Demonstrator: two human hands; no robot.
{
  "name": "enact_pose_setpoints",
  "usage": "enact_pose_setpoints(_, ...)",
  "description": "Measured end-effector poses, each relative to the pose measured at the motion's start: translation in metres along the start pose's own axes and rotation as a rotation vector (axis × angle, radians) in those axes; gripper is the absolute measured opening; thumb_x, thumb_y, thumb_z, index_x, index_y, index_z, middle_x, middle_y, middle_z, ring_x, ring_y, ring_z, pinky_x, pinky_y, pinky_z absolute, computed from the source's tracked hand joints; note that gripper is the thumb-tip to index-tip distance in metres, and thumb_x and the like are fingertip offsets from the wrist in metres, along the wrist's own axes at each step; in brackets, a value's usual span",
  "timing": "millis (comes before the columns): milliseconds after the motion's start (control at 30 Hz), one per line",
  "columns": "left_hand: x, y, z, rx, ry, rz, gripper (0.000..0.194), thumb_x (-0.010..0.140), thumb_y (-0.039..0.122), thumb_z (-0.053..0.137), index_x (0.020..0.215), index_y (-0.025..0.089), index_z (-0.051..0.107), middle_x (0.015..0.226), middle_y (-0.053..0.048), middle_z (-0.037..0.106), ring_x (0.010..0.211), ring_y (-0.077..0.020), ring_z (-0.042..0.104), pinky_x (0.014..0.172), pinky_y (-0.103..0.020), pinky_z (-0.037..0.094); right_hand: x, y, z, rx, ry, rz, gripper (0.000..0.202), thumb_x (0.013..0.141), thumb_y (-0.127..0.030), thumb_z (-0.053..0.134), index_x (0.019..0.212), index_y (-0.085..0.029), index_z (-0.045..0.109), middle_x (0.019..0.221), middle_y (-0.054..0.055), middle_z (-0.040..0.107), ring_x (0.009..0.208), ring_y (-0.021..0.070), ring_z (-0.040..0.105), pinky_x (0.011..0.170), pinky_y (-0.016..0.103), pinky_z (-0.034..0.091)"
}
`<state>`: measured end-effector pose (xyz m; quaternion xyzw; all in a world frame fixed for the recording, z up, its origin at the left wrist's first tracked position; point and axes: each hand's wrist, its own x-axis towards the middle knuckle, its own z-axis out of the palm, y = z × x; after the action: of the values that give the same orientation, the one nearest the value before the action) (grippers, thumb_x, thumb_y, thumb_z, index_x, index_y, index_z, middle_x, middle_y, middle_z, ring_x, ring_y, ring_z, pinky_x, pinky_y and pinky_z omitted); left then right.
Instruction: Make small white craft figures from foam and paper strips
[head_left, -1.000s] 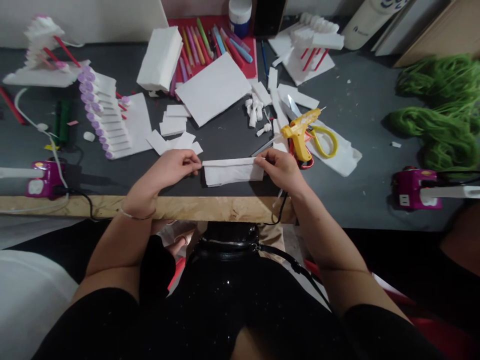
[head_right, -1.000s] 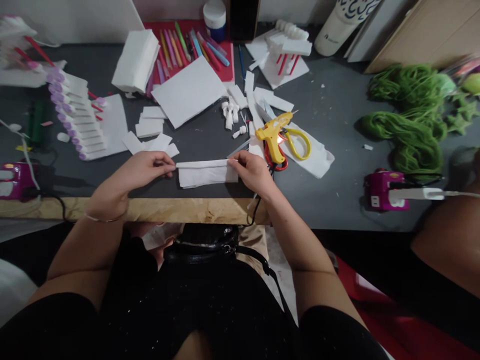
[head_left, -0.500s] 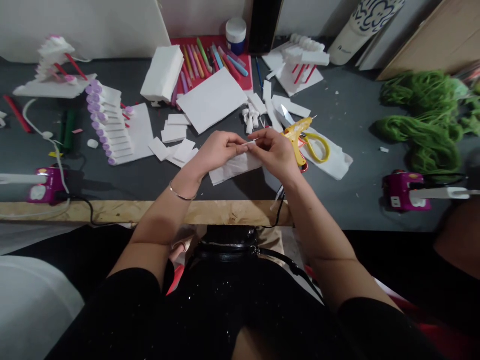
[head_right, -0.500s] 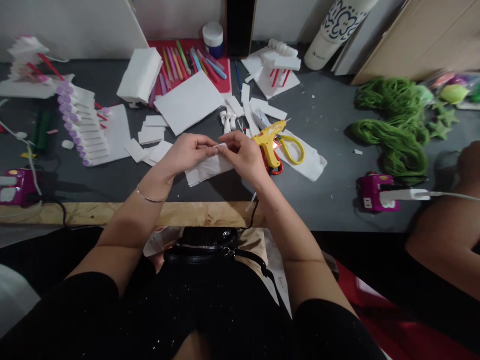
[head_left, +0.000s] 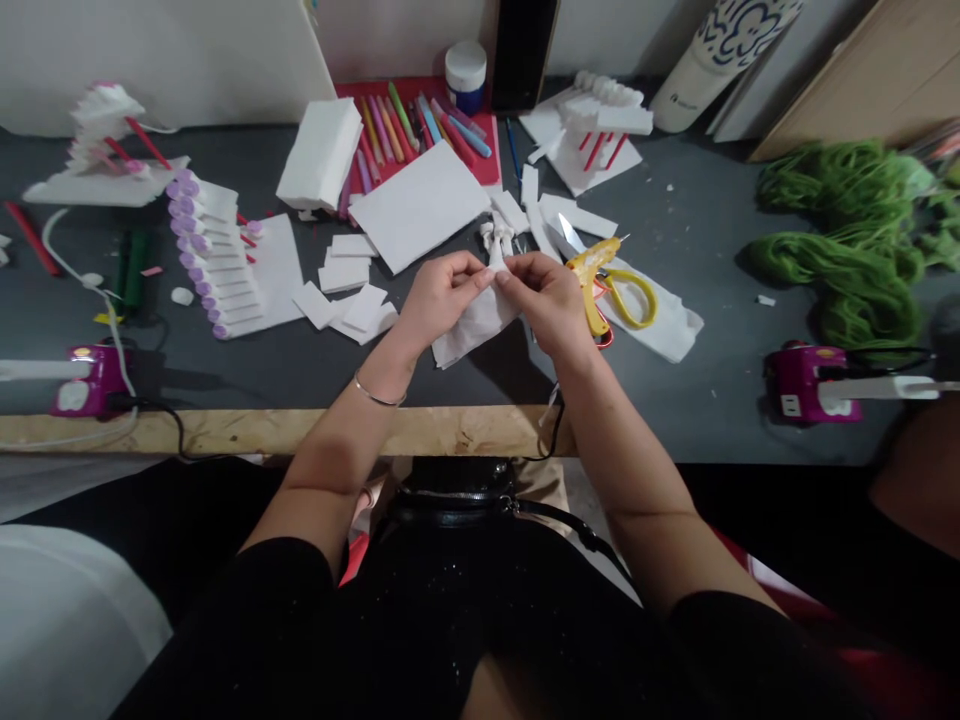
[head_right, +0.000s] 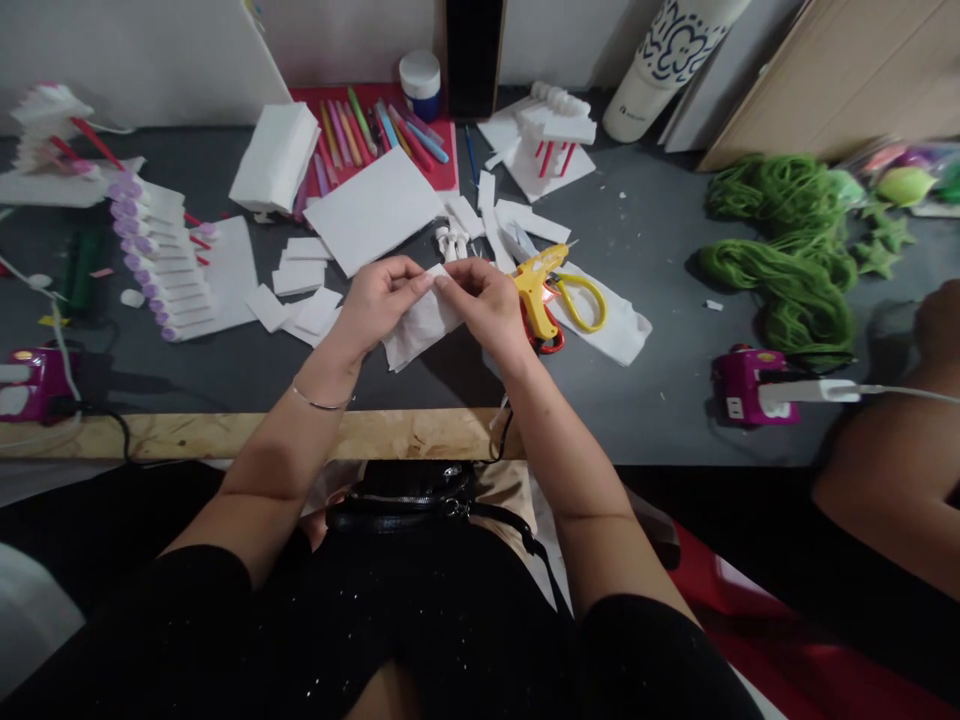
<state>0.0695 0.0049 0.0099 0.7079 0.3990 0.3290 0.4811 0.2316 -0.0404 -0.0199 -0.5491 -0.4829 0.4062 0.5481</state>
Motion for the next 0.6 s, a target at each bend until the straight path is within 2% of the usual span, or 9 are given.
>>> enact_pose_setpoints(133, -0.001, -0.004, 0.002, -0.067, -0.012, -0.031, 0.030, 0.090, 0.045, 0.067, 0.077, 0.020, 0.060, 0.062, 0.004, 0.047, 0.054, -0.0094, 0.033, 0.053, -0.026, 0.025, -0.001, -0.002, 0.001, -0.058, 0.027, 0.006, 0.017, 0.088, -0.040, 0.070, 0.086, -0.024, 0.068, 0.077, 0.000, 0.064, 0.070, 0.0129, 0.054, 0.062, 0.030, 0.045)
enact_pose_setpoints(233, -0.001, -0.005, 0.003, -0.080, 0.008, -0.086, 0.035, 0.086, 0.052, 0.071, 0.076, 0.020, 0.061, 0.062, 0.003, 0.050, 0.056, -0.0103, 0.036, 0.054, -0.026, 0.027, -0.004, -0.008, 0.002, -0.222, 0.077, -0.084, 0.017, 0.091, -0.039, 0.067, 0.083, -0.023, 0.066, 0.077, 0.000, 0.065, 0.070, 0.0137, 0.055, 0.067, 0.032, 0.048)
enact_pose_setpoints(400, 0.001, -0.006, 0.007, -0.088, 0.063, -0.160, 0.025, 0.085, 0.038, 0.067, 0.070, 0.020, 0.057, 0.064, 0.002, 0.052, 0.060, -0.0105, 0.040, 0.056, -0.025, 0.031, -0.008, -0.017, 0.003, -0.448, 0.078, -0.282, 0.015, 0.094, -0.033, 0.062, 0.083, -0.025, 0.065, 0.084, 0.002, 0.071, 0.084, 0.0181, 0.063, 0.082, 0.037, 0.052)
enact_pose_setpoints(600, 0.002, -0.008, 0.009, -0.147, 0.077, -0.182, 0.021, 0.085, 0.033, 0.067, 0.072, 0.019, 0.060, 0.066, 0.003, 0.055, 0.063, -0.0102, 0.045, 0.061, -0.024, 0.037, -0.009, -0.016, 0.000, -0.472, 0.041, -0.293, 0.015, 0.097, -0.034, 0.059, 0.093, -0.025, 0.070, 0.090, 0.004, 0.075, 0.084, 0.0189, 0.065, 0.081, 0.038, 0.053)
